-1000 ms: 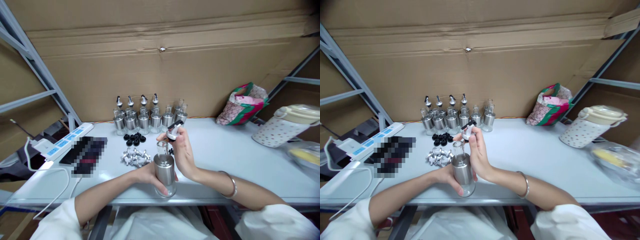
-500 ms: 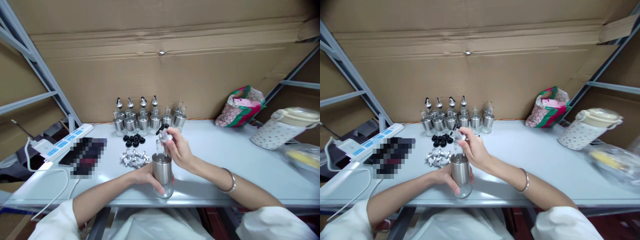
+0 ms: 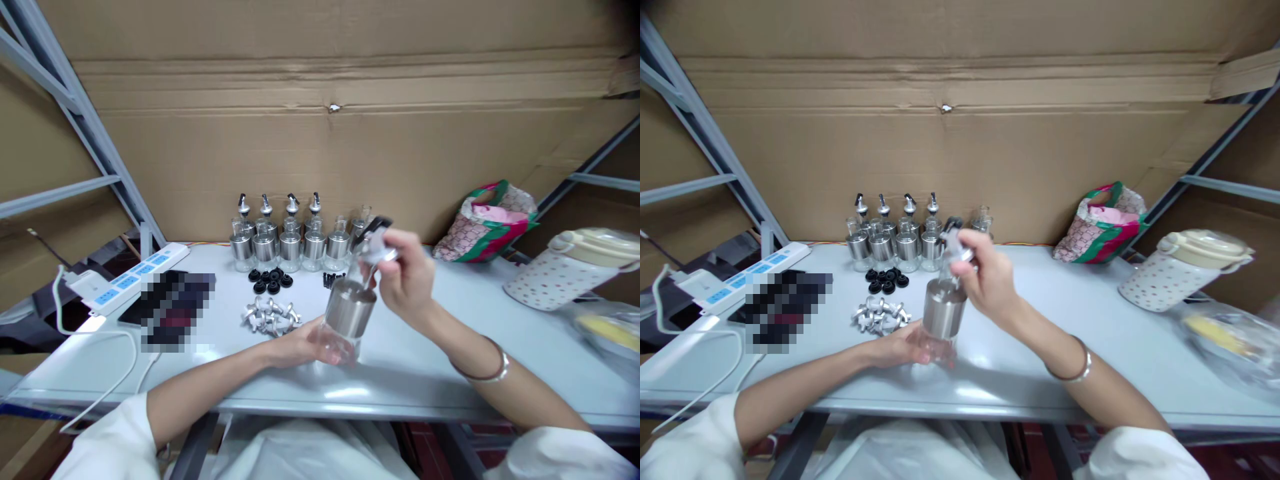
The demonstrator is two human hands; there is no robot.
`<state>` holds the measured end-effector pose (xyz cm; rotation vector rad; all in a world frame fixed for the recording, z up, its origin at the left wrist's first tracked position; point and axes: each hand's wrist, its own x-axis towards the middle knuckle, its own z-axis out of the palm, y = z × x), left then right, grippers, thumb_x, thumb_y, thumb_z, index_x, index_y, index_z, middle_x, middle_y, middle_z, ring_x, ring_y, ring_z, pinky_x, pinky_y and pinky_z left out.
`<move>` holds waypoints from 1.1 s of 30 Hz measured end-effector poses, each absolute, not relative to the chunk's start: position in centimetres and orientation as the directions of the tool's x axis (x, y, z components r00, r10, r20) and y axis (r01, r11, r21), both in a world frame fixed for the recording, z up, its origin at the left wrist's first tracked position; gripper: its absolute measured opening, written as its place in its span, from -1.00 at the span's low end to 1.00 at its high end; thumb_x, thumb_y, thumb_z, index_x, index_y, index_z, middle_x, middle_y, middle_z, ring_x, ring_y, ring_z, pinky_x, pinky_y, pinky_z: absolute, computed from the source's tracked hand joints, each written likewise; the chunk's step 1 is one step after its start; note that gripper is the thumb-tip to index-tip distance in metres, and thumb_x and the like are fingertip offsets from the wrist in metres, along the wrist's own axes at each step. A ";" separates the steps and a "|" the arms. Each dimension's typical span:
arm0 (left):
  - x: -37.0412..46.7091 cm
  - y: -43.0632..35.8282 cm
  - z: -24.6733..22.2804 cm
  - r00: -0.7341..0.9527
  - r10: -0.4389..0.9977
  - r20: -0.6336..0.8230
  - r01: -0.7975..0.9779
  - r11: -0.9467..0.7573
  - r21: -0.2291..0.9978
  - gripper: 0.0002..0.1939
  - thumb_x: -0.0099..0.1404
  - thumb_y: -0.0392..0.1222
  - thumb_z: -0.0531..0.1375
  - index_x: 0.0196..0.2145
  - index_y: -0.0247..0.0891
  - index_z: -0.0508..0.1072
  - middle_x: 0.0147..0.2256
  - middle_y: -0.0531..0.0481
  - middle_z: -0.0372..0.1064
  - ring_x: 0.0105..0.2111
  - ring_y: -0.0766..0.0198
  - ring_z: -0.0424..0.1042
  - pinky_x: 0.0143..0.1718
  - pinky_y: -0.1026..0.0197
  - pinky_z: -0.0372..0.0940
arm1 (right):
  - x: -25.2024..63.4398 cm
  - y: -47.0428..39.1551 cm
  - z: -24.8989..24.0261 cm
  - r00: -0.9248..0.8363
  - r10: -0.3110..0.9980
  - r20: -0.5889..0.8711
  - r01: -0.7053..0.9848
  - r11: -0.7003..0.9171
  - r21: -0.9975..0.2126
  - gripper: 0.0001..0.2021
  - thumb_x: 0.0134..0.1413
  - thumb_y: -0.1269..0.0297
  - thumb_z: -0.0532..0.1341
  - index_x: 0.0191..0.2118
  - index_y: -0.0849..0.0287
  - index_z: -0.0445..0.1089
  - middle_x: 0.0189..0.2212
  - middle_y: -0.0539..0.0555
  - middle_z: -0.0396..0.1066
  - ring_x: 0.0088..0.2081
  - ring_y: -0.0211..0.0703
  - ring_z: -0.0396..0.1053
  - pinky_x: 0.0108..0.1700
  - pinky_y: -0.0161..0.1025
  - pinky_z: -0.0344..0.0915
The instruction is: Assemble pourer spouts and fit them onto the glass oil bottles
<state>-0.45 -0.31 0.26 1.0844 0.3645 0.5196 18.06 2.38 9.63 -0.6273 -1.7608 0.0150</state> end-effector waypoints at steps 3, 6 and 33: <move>-0.4 -0.2 -0.3 0.838 0.545 -0.029 -0.238 0.412 0.880 -0.48 -0.04 -0.10 0.42 -0.14 -0.31 0.38 -0.30 -0.08 0.45 -0.28 0.21 0.47 -0.12 0.08 0.22 | 19.3 4.6 11.8 0.045 0.425 0.904 0.489 0.780 -0.391 -0.69 0.24 -0.04 0.01 -0.08 0.04 0.23 -0.57 -0.05 0.31 -0.63 -0.23 0.23 -0.55 -0.26 0.15; -0.6 0.0 -0.4 0.842 0.537 -0.045 -0.230 0.434 0.871 -0.51 0.00 -0.13 0.40 -0.14 -0.34 0.39 -0.30 -0.12 0.46 -0.29 0.20 0.48 -0.14 0.09 0.22 | 20.0 7.8 13.2 0.124 0.493 0.861 0.531 0.700 -0.477 -0.63 0.23 -0.09 -0.03 -0.06 0.05 0.25 -0.58 -0.05 0.30 -0.64 -0.23 0.23 -0.51 -0.25 0.17; -0.5 0.0 -0.2 0.856 0.516 -0.027 -0.242 0.446 0.862 -0.61 0.03 -0.15 0.37 -0.20 -0.35 0.43 -0.33 -0.11 0.46 -0.32 0.22 0.47 -0.17 0.12 0.21 | 19.5 15.8 8.5 -0.287 0.745 0.603 0.920 0.390 -0.044 -0.58 0.28 0.02 -0.07 0.00 0.26 0.24 -0.41 0.21 0.51 -0.40 0.10 0.45 -0.40 -0.23 0.15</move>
